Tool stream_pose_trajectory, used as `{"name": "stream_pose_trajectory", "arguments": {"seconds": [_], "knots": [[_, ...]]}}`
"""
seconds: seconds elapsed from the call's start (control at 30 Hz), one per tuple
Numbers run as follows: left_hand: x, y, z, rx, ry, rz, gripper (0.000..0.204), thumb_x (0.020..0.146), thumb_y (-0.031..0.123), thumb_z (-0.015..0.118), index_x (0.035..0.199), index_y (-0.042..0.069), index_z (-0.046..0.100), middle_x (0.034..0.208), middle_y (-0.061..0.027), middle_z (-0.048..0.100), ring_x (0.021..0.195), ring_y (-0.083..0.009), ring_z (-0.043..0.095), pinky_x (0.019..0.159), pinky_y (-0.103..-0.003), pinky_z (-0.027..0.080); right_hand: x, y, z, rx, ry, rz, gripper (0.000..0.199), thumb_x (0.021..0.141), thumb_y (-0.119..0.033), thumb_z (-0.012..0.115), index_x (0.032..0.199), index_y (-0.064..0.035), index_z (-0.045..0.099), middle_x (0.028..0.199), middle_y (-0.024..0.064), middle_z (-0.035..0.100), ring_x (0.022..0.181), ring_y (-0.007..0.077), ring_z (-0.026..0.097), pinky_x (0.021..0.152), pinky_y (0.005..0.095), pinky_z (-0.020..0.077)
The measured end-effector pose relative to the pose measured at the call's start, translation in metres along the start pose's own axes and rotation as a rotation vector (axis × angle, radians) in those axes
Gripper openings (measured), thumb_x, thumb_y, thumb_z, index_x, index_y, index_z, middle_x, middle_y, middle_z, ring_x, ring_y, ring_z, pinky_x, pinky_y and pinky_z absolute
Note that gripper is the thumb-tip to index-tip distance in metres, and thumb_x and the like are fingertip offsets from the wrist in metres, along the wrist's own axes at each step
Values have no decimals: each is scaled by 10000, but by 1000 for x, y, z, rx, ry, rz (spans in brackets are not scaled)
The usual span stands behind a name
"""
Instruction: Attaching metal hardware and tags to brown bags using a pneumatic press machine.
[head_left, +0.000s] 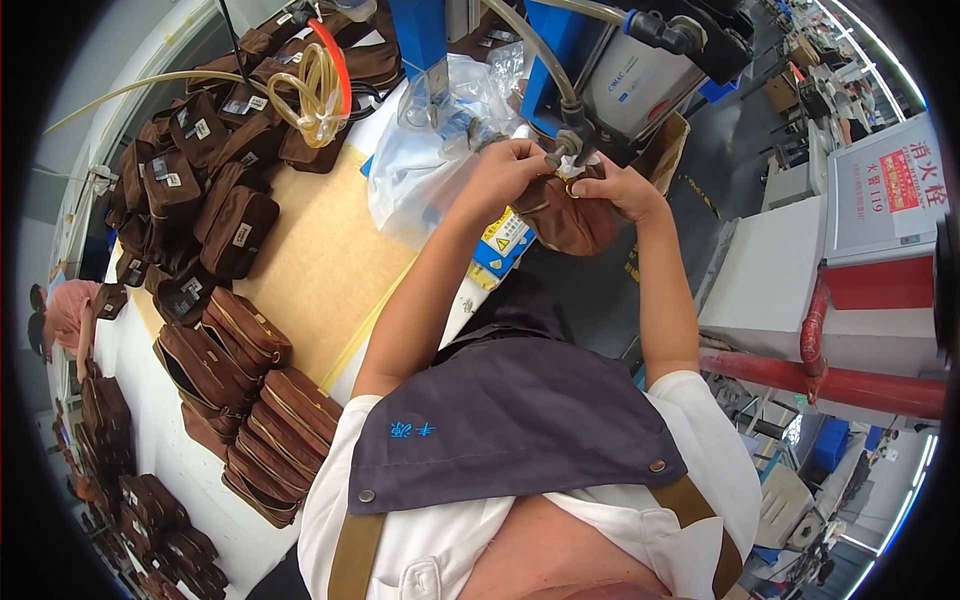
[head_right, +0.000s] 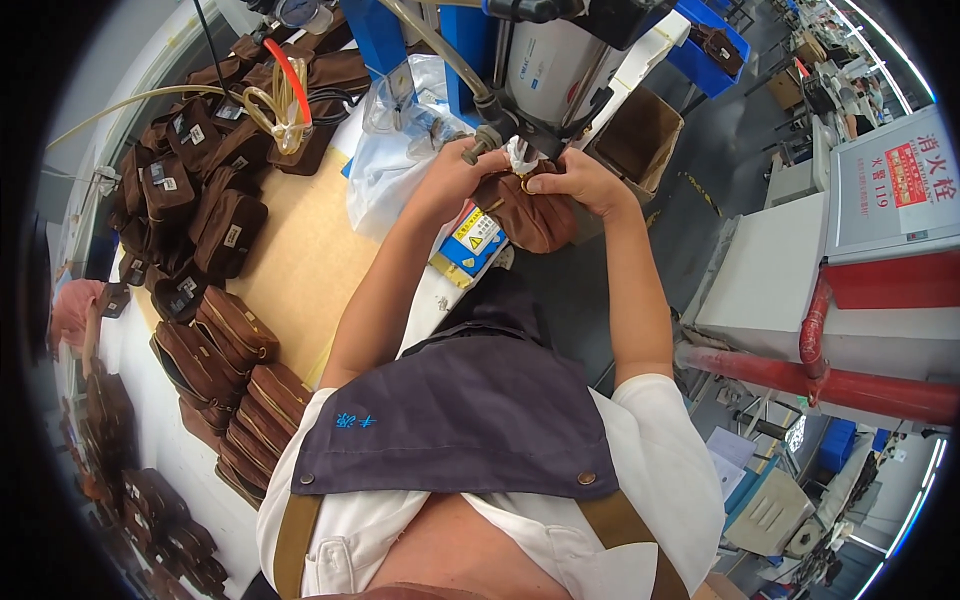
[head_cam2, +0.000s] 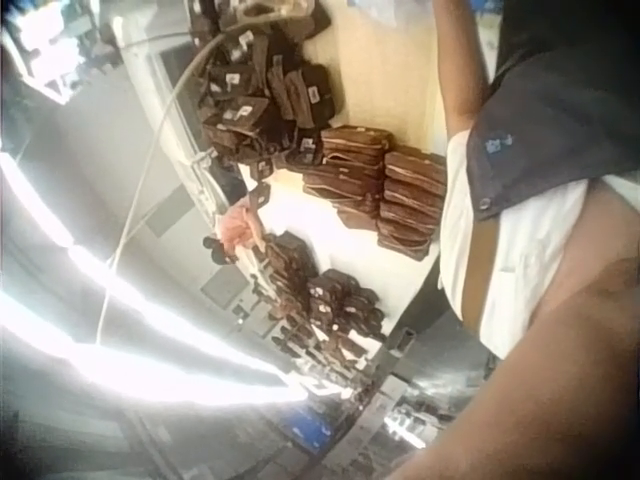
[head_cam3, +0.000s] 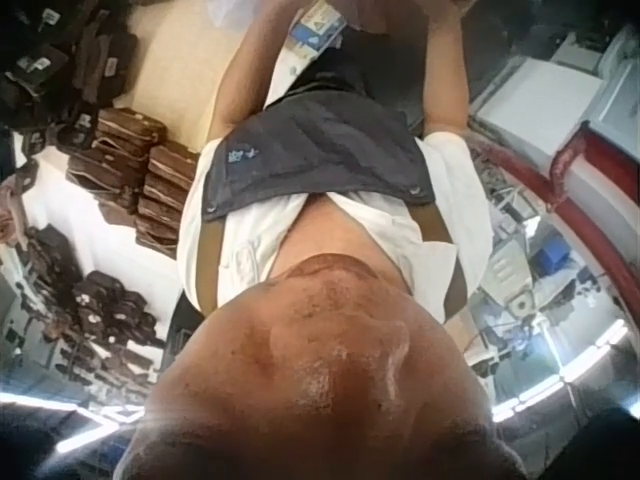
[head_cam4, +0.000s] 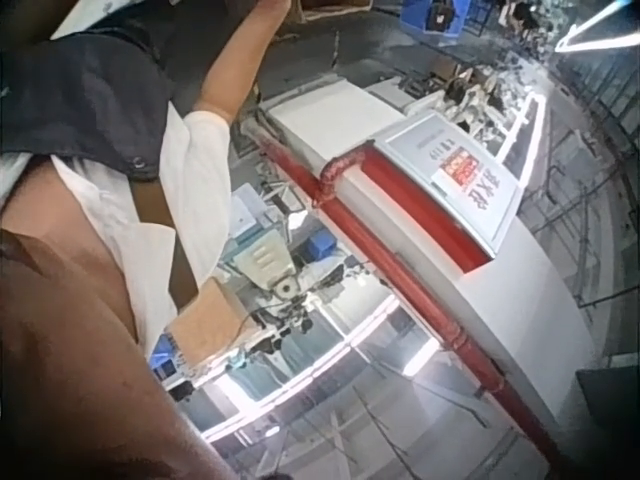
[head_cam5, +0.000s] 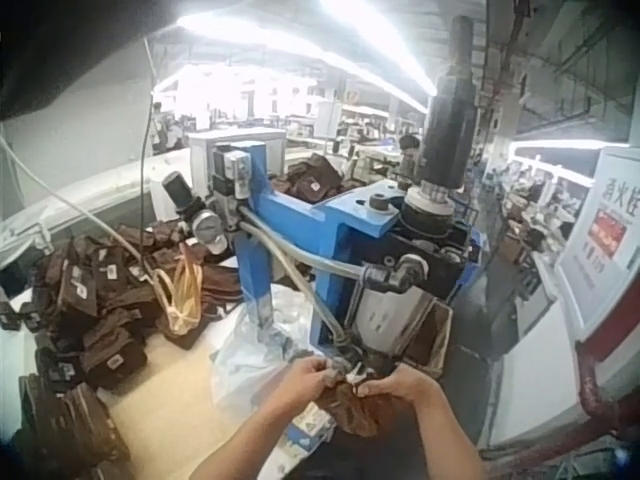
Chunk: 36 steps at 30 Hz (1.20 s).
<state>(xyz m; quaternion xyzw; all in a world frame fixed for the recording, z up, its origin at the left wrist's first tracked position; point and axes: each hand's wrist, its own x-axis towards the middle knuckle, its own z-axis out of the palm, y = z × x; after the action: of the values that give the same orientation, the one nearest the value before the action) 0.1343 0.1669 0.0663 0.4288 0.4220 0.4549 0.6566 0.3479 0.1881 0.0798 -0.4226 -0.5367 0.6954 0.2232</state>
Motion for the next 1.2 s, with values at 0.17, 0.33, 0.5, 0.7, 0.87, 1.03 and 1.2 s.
{"name": "stream_pose_trajectory", "arguments": {"seconds": [0.17,0.33,0.5,0.7,0.87,1.03,1.2], "knots": [[4,-3,-1,-11,-16,-16,138,817,153,670,759,35,628,711,0,599,635,-68,528,561,-228,419,5,15,-2,52,-16,-84,512,733,-139,767,1182,-4,562,1103,39,602,1026,117,546,937,266,417],[5,-4,-2,28,0,-3,134,809,147,667,757,28,631,718,-6,606,640,-73,534,568,-230,425,8,17,-2,55,2,-106,398,717,-142,776,1072,-4,661,1025,31,648,944,115,596,887,256,457],[5,-6,-2,15,12,11,124,801,140,663,775,21,640,727,-12,614,652,-77,541,580,-234,433,5,16,-4,17,41,-40,561,728,-189,774,1200,-11,527,1104,25,591,1014,109,555,928,277,438],[3,-5,-3,37,-6,43,134,804,150,670,779,20,643,735,-5,615,660,-70,538,588,-232,435,9,15,-4,50,8,-1,591,731,-213,783,1219,-8,519,1128,23,581,1035,111,547,942,278,429],[-7,3,0,36,-33,56,170,835,178,686,796,23,627,715,6,599,651,-57,532,570,-222,427,-15,7,-1,1,28,-79,726,731,-235,792,1325,-7,442,1211,47,537,1103,124,512,970,288,409],[-35,4,14,13,-22,62,176,867,162,666,795,15,603,725,-19,602,647,-61,555,559,-233,438,-57,-12,25,-302,43,-197,845,722,-284,808,1395,-11,377,1220,56,520,1126,138,494,977,313,408],[-67,-3,50,279,123,254,158,844,126,681,766,2,623,762,-27,541,702,-111,538,625,-260,435,-87,-22,66,-790,137,-223,742,685,-375,801,1287,-54,509,1080,141,587,967,264,604,823,341,476]]}}
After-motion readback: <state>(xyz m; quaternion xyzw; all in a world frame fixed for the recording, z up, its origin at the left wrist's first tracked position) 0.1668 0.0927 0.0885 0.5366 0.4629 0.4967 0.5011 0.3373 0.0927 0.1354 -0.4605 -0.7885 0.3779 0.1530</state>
